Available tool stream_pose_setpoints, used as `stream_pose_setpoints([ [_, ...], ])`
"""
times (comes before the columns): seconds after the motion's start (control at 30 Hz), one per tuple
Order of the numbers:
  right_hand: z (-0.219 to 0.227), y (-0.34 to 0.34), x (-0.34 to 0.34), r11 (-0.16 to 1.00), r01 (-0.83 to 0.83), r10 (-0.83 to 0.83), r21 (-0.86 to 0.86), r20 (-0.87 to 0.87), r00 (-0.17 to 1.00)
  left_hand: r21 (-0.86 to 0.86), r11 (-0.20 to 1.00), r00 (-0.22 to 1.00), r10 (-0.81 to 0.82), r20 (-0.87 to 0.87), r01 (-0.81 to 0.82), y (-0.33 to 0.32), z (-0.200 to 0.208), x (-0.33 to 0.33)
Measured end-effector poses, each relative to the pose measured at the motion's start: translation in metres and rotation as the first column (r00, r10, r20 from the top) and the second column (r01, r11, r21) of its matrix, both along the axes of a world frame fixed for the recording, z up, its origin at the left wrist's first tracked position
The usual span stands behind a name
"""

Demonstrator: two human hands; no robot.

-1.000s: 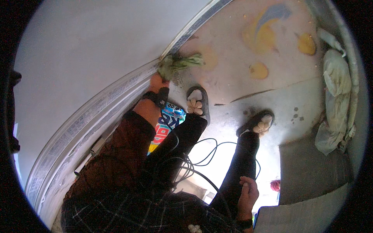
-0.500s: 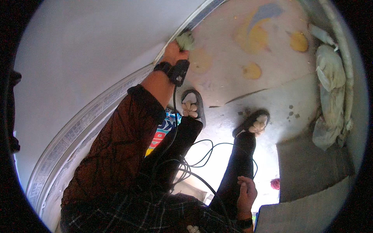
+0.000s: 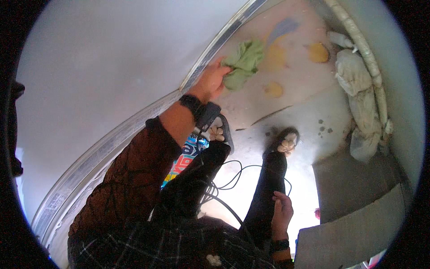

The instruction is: The person wipes a white door frame and adjacent wall with a green cloth, then rinses and wrings the cloth in a metal basin at an outdoor sink. The person walks through a courtyard and enters a living room, carrying the cloth.

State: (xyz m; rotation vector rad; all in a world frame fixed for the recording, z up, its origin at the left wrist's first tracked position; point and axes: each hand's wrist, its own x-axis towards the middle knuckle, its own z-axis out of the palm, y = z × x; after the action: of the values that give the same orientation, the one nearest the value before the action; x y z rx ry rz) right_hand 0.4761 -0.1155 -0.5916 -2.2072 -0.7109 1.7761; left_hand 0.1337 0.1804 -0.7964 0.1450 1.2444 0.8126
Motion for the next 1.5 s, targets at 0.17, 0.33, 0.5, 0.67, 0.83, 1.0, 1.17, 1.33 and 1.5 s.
stream_pose_setpoints([
  [0.17, 0.011, 0.044, 0.013, 0.995, 0.075, -0.071, 0.067, -0.058, 0.996, 0.030, 0.995, 0.968, -0.102, 0.230, 0.098, -0.011, 0.078, 0.022],
  [0.33, 0.028, 0.098, 0.014, 0.979, 0.079, -0.040, 0.190, -0.200, 0.979, -0.005, 0.985, 0.949, -0.165, 0.267, 0.173, -0.018, 0.148, 0.046],
  [0.5, 0.052, 0.155, -0.003, 0.968, -0.090, 0.151, 0.236, -0.255, 0.955, 0.220, 0.821, 0.850, -0.505, -0.149, 0.526, -0.052, 0.207, 0.075],
  [0.67, 0.033, 0.177, -0.032, 0.931, -0.196, 0.315, 0.307, -0.408, 0.857, -0.143, 0.958, 0.932, -0.194, 0.306, 0.247, -0.086, 0.232, 0.115],
  [0.83, -0.046, 0.186, -0.049, 0.982, 0.154, -0.093, 0.108, -0.433, 0.897, -0.170, 0.889, 0.878, -0.358, 0.318, 0.425, -0.068, 0.172, 0.094],
  [1.0, -0.136, 0.219, -0.081, 0.903, 0.423, -0.395, -0.080, -0.545, 0.740, -0.110, 0.939, 0.939, -0.334, -0.083, 0.325, -0.084, 0.129, 0.016],
  [1.17, -0.227, 0.263, -0.155, 0.889, 0.445, -0.433, -0.108, -0.511, 0.742, -0.210, 0.709, 0.566, -0.677, -0.471, 0.674, -0.113, 0.136, -0.073],
  [1.33, -0.298, 0.274, -0.230, 0.965, 0.234, -0.261, -0.116, -0.377, 0.889, -0.336, 0.553, 0.316, -0.772, -0.552, 0.763, -0.142, 0.159, -0.102],
  [1.5, -0.339, 0.297, -0.314, 0.579, 0.604, -0.815, -0.548, -0.414, 0.405, -0.337, 0.426, 0.215, -0.830, -0.514, 0.839, -0.134, 0.157, -0.108],
])
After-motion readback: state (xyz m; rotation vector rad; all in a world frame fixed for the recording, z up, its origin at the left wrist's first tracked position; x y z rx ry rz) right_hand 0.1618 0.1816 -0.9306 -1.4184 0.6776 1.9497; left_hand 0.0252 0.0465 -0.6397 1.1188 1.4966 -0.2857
